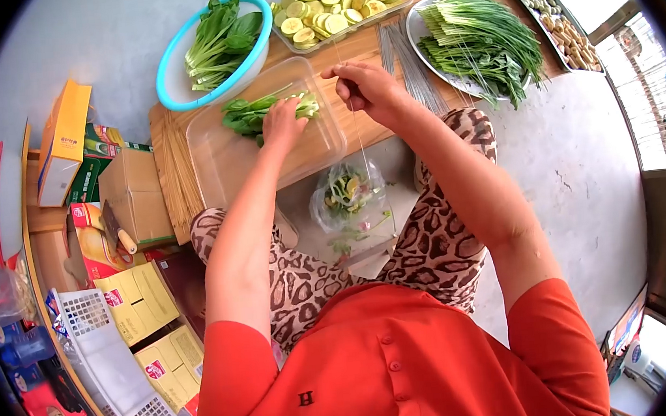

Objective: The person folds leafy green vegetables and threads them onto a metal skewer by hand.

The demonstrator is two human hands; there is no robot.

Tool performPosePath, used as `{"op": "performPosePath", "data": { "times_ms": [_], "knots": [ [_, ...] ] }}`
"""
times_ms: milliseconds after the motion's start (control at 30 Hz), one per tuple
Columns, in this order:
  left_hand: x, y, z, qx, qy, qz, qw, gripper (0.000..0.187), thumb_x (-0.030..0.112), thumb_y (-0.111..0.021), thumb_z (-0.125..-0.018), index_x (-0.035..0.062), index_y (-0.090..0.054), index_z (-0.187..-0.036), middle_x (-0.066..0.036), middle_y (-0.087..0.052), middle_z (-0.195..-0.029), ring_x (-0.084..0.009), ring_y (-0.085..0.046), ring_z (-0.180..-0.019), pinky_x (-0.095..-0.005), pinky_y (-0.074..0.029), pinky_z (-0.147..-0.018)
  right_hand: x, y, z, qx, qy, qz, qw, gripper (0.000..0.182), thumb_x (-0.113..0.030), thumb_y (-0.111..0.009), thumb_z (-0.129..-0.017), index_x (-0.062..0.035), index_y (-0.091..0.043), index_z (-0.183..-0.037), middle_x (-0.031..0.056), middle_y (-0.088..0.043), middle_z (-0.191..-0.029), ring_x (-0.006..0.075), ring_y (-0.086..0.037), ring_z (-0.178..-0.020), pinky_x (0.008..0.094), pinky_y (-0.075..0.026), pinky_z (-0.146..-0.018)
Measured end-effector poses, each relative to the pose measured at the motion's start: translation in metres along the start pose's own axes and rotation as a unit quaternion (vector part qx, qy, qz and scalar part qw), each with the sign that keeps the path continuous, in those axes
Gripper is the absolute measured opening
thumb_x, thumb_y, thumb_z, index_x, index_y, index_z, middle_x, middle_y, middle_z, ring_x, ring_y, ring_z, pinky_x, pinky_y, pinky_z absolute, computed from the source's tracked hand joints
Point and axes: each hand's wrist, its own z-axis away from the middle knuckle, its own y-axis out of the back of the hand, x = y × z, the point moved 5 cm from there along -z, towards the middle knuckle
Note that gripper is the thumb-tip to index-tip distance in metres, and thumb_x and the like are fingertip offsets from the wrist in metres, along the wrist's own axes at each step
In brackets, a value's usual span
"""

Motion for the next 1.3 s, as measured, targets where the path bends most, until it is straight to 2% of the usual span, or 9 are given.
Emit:
{"op": "performPosePath", "data": {
  "times_ms": [167, 400, 533, 633, 733, 867, 1000, 1133, 1300],
  "knots": [
    [0.003, -0.003, 0.0, 0.009, 0.01, -0.178, 0.984, 0.037, 0.013, -0.073, -0.07, 0.0114, -0.065, -0.106, -0.01, -0.058, -0.114, -0.0273, -0.051, -0.112, -0.0432, -0.039, -0.089, -0.005, 0.0, 0.008, -0.008, -0.003, 0.032, 0.999, 0.024, -0.02, -0.046, -0.096, -0.0018, -0.061, -0.101, 0.0002, -0.05, -0.061, 0.008, -0.038, -0.048, 0.0212, -0.031, -0.044],
    [-0.026, 0.015, -0.002, 0.041, 0.022, -0.113, 0.992, 0.021, 0.017, -0.064, -0.078, 0.0103, -0.065, -0.097, -0.011, -0.064, -0.097, -0.031, -0.057, -0.1, -0.0445, -0.041, -0.085, -0.006, 0.002, 0.01, -0.008, -0.003, 0.049, 0.999, 0.025, -0.02, -0.046, -0.096, -0.0013, -0.061, -0.101, 0.0004, -0.05, -0.061, 0.008, -0.038, -0.048, 0.0209, -0.031, -0.044],
    [-0.037, 0.052, -0.001, 0.08, 0.04, -0.012, 0.996, 0.022, 0.022, -0.061, -0.082, 0.0092, -0.063, -0.1, -0.014, -0.067, -0.085, -0.0324, -0.062, -0.086, -0.0436, -0.046, -0.076, -0.003, 0.001, 0.01, -0.008, -0.003, 0.066, 0.998, 0.025, -0.02, -0.046, -0.096, -0.0008, -0.061, -0.101, 0.0005, -0.05, -0.061, 0.008, -0.037, -0.048, 0.0213, -0.031, -0.044],
    [-0.04, 0.082, 0.002, 0.128, 0.036, 0.252, 0.958, 0.02, 0.019, -0.059, -0.086, 0.0076, -0.062, -0.102, -0.008, -0.07, -0.089, -0.0168, -0.066, -0.084, -0.032, -0.048, -0.073, 0.002, -0.002, 0.01, -0.012, -0.007, 0.082, 0.997, 0.025, -0.02, -0.046, -0.096, -0.0008, -0.061, -0.102, 0.0005, -0.05, -0.06, 0.0078, -0.037, -0.047, 0.0214, -0.031, -0.043],
    [-0.042, 0.109, 0.009, 0.152, 0.06, 0.305, 0.938, 0.018, 0.013, -0.058, -0.088, 0.0037, -0.061, -0.103, -0.004, -0.071, -0.09, -0.0095, -0.065, -0.083, -0.0277, -0.048, -0.073, 0.006, -0.007, 0.012, -0.018, -0.012, 0.101, 0.995, 0.024, -0.019, -0.046, -0.096, -0.001, -0.061, -0.102, 0.0002, -0.05, -0.06, 0.0074, -0.037, -0.047, 0.0214, -0.03, -0.043],
    [-0.034, 0.134, 0.02, 0.179, 0.071, 0.503, 0.842, 0.016, 0.011, -0.054, -0.093, 0.0014, -0.059, -0.106, -0.01, -0.068, -0.097, -0.0141, -0.063, -0.084, -0.0269, -0.048, -0.08, 0.018, -0.01, 0.01, -0.041, -0.028, 0.105, 0.993, 0.025, -0.02, -0.046, -0.095, -0.0009, -0.061, -0.1, 0.0021, -0.052, -0.061, 0.009, -0.038, -0.045, 0.0232, -0.029, -0.042],
    [-0.053, 0.132, 0.03, 0.167, 0.09, 0.556, 0.809, 0.019, 0.013, -0.053, -0.095, 0.0001, -0.056, -0.109, -0.009, -0.065, -0.089, -0.0188, -0.063, -0.081, -0.031, -0.051, -0.078, 0.023, -0.017, 0.009, -0.057, -0.029, 0.124, 0.99, 0.025, -0.02, -0.046, -0.096, -0.0009, -0.061, -0.1, 0.0017, -0.051, -0.06, 0.0084, -0.037, -0.045, 0.0227, -0.029, -0.042],
    [-0.048, 0.127, 0.046, 0.152, 0.138, 0.645, 0.736, 0.02, 0.012, -0.056, -0.094, 0.0, -0.056, -0.109, -0.008, -0.061, -0.09, -0.0183, -0.062, -0.074, -0.032, -0.053, -0.066, 0.024, -0.024, 0.016, -0.065, -0.031, 0.14, 0.988, 0.025, -0.019, -0.045, -0.097, -0.0009, -0.061, -0.1, 0.0004, -0.05, -0.058, 0.0075, -0.037, -0.045, 0.0222, -0.029, -0.042],
    [-0.045, 0.104, 0.062, 0.147, 0.194, 0.658, 0.713, 0.019, 0.011, -0.063, -0.088, 0.0033, -0.057, -0.104, -0.004, -0.06, -0.083, -0.0164, -0.061, -0.064, -0.0272, -0.051, -0.051, 0.028, -0.035, 0.021, -0.095, -0.041, 0.134, 0.986, 0.025, -0.02, -0.045, -0.098, -0.0017, -0.061, -0.1, -0.0013, -0.048, -0.056, 0.0072, -0.037, -0.045, 0.022, -0.029, -0.043]
  ]
}}
